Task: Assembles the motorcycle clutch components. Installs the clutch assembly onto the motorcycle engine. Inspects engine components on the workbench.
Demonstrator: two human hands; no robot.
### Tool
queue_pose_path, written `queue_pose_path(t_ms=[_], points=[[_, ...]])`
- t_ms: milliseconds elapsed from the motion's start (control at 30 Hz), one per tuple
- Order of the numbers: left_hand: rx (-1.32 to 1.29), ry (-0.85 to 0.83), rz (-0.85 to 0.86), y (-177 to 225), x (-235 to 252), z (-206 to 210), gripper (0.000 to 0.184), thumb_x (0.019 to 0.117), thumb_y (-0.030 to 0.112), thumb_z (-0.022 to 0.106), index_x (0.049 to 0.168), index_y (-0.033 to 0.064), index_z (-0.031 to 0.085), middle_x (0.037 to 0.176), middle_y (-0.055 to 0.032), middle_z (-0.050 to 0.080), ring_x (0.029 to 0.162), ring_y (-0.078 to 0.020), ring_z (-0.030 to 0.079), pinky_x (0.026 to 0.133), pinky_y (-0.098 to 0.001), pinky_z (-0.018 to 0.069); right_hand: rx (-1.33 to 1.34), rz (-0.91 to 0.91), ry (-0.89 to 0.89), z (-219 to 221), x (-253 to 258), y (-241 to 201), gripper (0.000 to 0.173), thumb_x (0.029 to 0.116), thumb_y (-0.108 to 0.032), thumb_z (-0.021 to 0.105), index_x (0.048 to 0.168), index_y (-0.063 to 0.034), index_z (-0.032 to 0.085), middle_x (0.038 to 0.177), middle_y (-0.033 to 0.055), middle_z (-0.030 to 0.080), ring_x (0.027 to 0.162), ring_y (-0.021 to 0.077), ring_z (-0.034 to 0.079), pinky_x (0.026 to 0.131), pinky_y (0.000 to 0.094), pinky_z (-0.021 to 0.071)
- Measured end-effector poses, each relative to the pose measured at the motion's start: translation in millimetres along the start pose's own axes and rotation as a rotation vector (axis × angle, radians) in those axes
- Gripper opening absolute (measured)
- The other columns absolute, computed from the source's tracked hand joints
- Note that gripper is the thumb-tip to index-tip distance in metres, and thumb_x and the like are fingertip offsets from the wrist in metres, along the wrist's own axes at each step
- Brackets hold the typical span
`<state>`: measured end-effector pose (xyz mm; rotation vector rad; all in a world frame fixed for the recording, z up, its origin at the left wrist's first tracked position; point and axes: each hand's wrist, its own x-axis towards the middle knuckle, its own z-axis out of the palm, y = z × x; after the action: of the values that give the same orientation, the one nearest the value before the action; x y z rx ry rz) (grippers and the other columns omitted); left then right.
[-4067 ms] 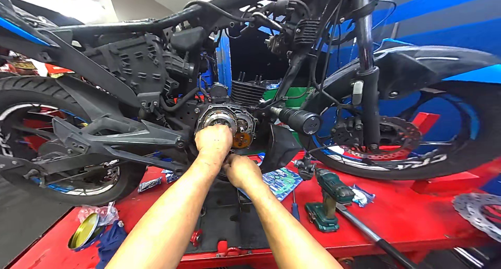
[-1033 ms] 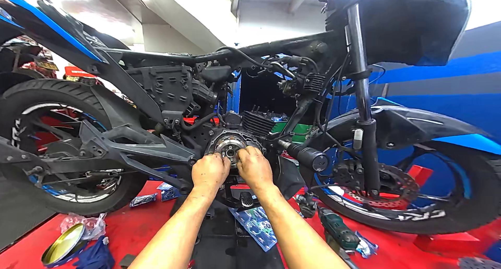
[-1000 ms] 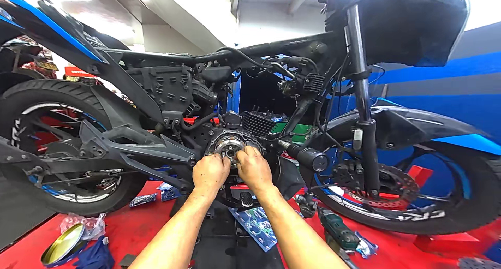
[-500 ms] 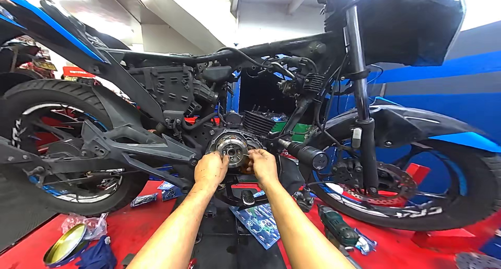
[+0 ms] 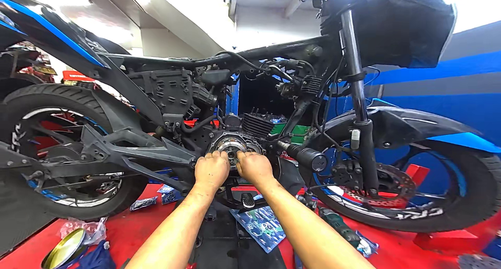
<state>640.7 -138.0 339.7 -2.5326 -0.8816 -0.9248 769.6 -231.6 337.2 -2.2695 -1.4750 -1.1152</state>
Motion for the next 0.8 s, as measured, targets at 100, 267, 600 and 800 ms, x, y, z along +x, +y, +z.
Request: queue_pose_path(t_ms=[100,267,600,800], points=[[0.072,0.034,0.122,-5.9,7.7,7.4,0.023,0.1037,0.023,0.051,0.112,0.0117,0.069,0.109,-0.0108,0.07,0.103,-0.0318,0.069,0.077,-0.0481,0.0576,-0.04,-0.043,0.014,4.9,4.1,3.7,0.025,0.0984,-0.025,0.053,0.107,-0.0073,0.068,0.091,0.0123,0.072,0.091,0.0315,0.073,0.071,0.0494,0.0595],[0.15,-0.055,0.205,-5.7,17.8,2.9,0.021,0.1007,0.006,0.05,0.11,0.0069,0.068,0.111,-0.0122,0.069,0.106,-0.0313,0.068,0.078,-0.0454,0.0576,-0.072,-0.024,0.031,11.9,0.8,-1.4,0.03,0.1003,-0.022,0.052,0.119,-0.0038,0.067,0.096,0.0147,0.073,0.093,0.033,0.074,0.072,0.0488,0.0603],[0.232,0.019,0.35,-11.3,28.3,12.9,0.021,0.1017,0.003,0.046,0.109,-0.0004,0.066,0.106,-0.0176,0.067,0.105,-0.0337,0.068,0.084,-0.0456,0.0574,-0.064,0.021,0.066,11.6,10.5,-9.3,0.013,0.099,-0.006,0.053,0.099,-0.0016,0.064,0.087,0.0156,0.069,0.085,0.0337,0.073,0.064,0.048,0.0596],[0.221,0.079,0.426,-19.4,27.9,15.8,0.019,0.1021,0.003,0.046,0.106,-0.0016,0.065,0.101,-0.018,0.066,0.103,-0.0344,0.068,0.085,-0.0453,0.0578,-0.036,-0.032,0.139,19.0,9.9,-1.2,0.014,0.1,-0.009,0.054,0.098,-0.0014,0.065,0.087,0.016,0.07,0.085,0.0336,0.073,0.066,0.0477,0.0603]])
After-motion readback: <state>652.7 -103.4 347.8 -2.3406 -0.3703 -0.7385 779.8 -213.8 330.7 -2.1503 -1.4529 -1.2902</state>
